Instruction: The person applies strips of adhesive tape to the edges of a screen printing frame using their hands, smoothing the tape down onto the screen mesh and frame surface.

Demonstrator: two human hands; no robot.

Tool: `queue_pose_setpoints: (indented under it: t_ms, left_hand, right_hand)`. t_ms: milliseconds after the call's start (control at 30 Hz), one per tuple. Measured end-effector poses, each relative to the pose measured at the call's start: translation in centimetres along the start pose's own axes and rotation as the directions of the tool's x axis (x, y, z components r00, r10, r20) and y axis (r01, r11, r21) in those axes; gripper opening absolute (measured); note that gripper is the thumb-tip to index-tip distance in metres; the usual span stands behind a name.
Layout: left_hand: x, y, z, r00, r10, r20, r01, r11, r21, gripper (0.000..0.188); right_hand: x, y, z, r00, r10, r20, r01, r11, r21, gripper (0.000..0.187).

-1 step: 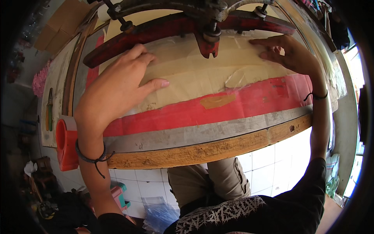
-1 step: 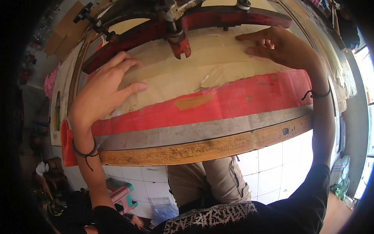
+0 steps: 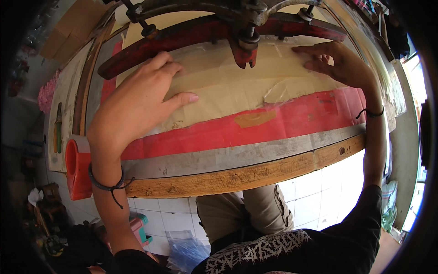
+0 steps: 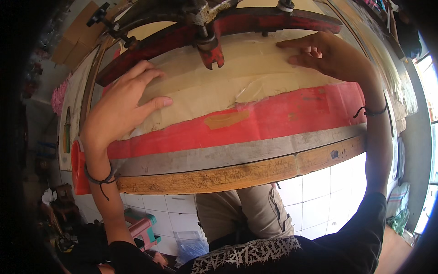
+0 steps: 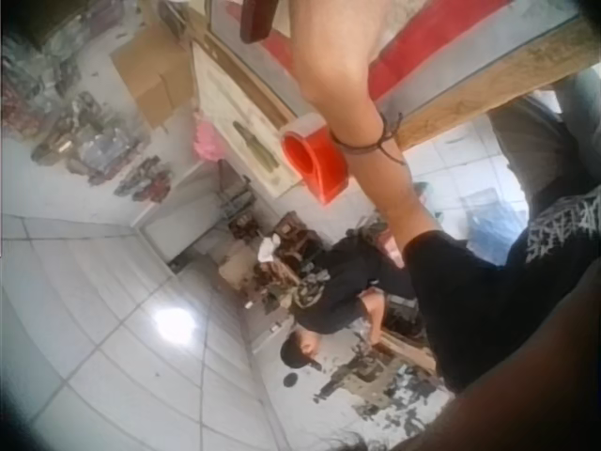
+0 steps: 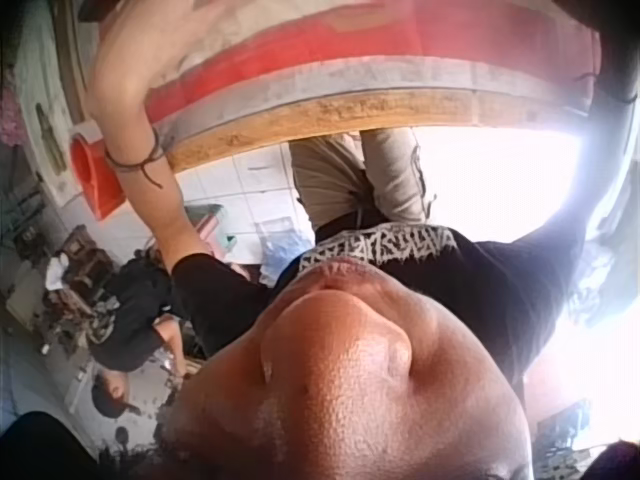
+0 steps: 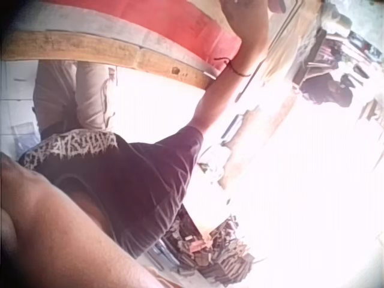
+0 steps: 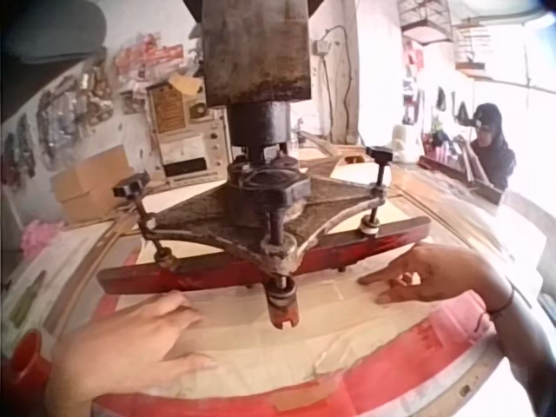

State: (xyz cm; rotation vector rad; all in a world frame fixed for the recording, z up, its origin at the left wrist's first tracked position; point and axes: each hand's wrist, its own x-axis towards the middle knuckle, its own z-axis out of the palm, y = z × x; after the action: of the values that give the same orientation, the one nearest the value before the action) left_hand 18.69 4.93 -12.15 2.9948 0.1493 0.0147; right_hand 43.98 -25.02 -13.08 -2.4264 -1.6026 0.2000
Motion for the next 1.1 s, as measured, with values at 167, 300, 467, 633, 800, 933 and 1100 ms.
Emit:
queue_pose_setpoints:
  t_ms: [167,300,467,633,800,933,1100]
  left_hand:
    - [-0.1,-0.7,0.4,0.999,0.029,-0.02,-0.028,0.999,0.04,0.055]
    - [0.2,-0.3,0.1,1.0,-0.009,-0.003,0.009,1.0,-0.001,0.055]
    - [0.2,-0.3,0.2,1.0,-0.012,-0.011,0.012,1.0,-0.005,0.053]
    - [0.7,-0.8,0.3,0.998,0.02,-0.059,-0.021,1.0,-0.009,0.049]
    - [1.0,0.0,0.3,0.997,0.028,-0.071,-0.021,0.995,0.094,0.043]
    - [1.0,-0.3,-0.1,0.995,0.079,-0.057,-0.071,0.988,0.136,0.043]
    - [0.9,0.6,0.2,0.976,0.192,-0.106,-0.191,0.981,0.021,0.043]
  right_hand:
    - [0.0,0.2,0.2,1.0,-0.008,-0.008,0.009,0.997,0.075,0.038]
    - [0.1,0.2,0.1,0.999,-0.03,-0.013,0.031,0.998,0.053,0.037]
    - [0.2,0.2,0.0,1.0,0.014,0.017,-0.015,0.998,0.06,0.037]
    - [0.0,0.5,0.0,0.999,-0.046,-0.03,0.047,0.998,0.05,0.038]
    - [-0.1,-0.1,-0.4,1.0,-0.011,0.014,0.011,1.0,-0.005,0.043]
    - [0.1,-0.9,0.4,0.999,-0.019,-0.029,0.019,0.999,0.029,0.032]
    - [-0.6,-1.8,-1.1,0.99,-0.047,0.13,0.026,0.987,0.161,0.018]
